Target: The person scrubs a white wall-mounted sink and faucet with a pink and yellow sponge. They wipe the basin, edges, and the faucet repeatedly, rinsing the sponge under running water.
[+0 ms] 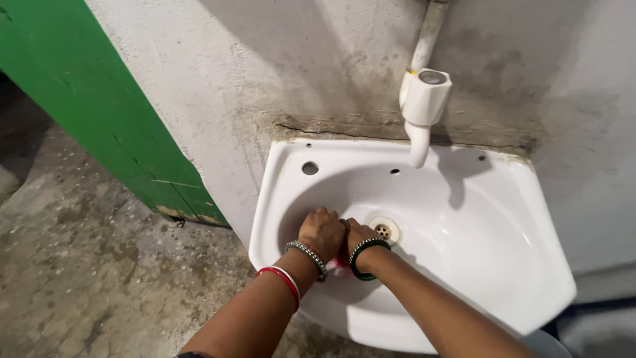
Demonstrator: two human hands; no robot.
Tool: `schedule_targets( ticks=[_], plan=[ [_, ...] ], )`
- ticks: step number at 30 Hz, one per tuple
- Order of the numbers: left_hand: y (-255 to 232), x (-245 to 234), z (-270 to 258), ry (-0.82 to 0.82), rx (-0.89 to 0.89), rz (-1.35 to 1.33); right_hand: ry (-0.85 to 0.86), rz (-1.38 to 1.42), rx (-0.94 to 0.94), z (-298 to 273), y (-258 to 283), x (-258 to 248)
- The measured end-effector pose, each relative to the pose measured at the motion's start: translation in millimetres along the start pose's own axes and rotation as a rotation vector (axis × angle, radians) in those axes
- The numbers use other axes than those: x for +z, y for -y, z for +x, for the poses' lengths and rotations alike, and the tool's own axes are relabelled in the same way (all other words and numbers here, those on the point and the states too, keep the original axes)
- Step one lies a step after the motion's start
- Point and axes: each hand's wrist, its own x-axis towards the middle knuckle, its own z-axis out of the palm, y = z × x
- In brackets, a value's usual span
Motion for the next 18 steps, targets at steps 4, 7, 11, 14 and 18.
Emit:
schedule_targets(
  ticks=[4, 7, 11, 14, 18],
  plan=[
    [4, -1, -10, 0.202, 0.033, -0.067, 0.206, 0.081, -0.004, -10, -1, -9],
    [-22, -11, -29, 0.206, 0.228, -0.293, 0.535, -0.148, 0.023, -49, -18, -39],
    [-64, -31, -51, 0.162, 0.341, -0.349, 0.576, -0.188, 0.006, -98, -33, -76],
    [-55, -33, -59, 0.203, 0.308, -0.297, 0.553, -0.147, -0.009, -104, -24, -69],
    [11, -23, -61, 0.273, 0.177, 0.042, 0.408, 0.009, 0.047, -50, 22, -28]
  ],
)
